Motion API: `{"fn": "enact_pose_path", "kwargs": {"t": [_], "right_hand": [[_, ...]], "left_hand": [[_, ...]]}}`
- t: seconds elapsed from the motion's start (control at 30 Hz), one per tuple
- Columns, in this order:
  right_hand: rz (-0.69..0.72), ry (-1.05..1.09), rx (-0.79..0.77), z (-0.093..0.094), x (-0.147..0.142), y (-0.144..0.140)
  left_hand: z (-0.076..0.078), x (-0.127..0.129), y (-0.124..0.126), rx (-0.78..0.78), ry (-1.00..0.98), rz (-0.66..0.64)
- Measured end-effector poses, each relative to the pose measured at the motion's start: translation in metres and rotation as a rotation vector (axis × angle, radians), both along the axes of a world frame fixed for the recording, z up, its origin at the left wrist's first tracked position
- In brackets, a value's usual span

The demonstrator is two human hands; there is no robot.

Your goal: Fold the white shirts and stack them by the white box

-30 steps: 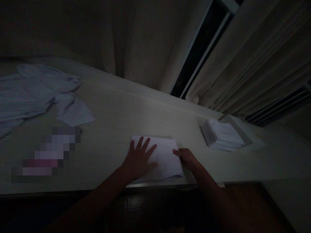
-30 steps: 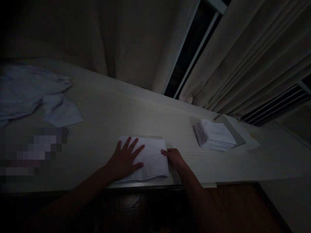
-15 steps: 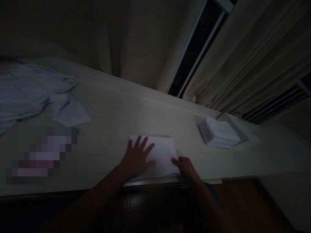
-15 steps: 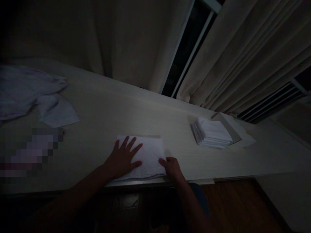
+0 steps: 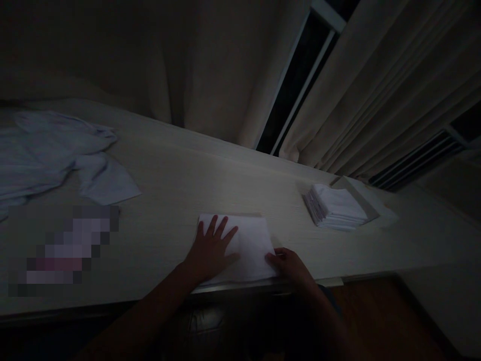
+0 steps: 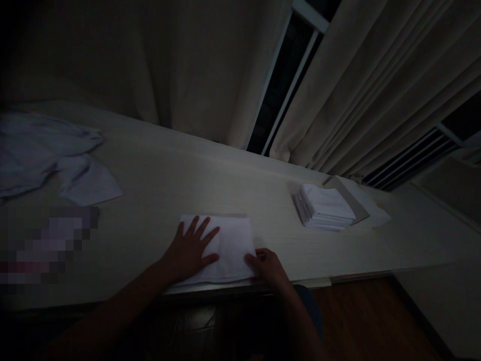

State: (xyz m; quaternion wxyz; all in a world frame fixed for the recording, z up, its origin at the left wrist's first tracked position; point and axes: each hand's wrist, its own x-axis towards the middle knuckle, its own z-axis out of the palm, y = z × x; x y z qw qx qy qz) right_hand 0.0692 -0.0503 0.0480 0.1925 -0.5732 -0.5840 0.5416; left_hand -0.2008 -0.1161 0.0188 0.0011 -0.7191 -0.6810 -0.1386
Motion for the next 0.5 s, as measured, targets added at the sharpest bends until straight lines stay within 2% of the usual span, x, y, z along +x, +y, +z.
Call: {"fn": "enact_pose_path", "kwargs": {"t": [0.17, 0.27, 0.37, 0.5], "right_hand": [[-0.022, -0.011, 0.058, 0.015, -0.029, 0.064], [0.014, -0.205, 0.129, 0.012, -0.059, 0.097], [0.008, -0.369, 0.232, 0.001, -0.08, 0.113], [-0.024, -0.434, 0.337, -0.015, -0.086, 0.115]], "left_hand": [[0.0, 0.0, -0.001, 0.018, 0.006, 0.004], [0.0, 0.0, -0.002, 0.012, -0.01, 0.007], [0.0, 0.001, -0.003, 0.012, -0.019, 0.01], [0.006, 0.0, 0.0, 0.006, -0.029, 0.023]]}}
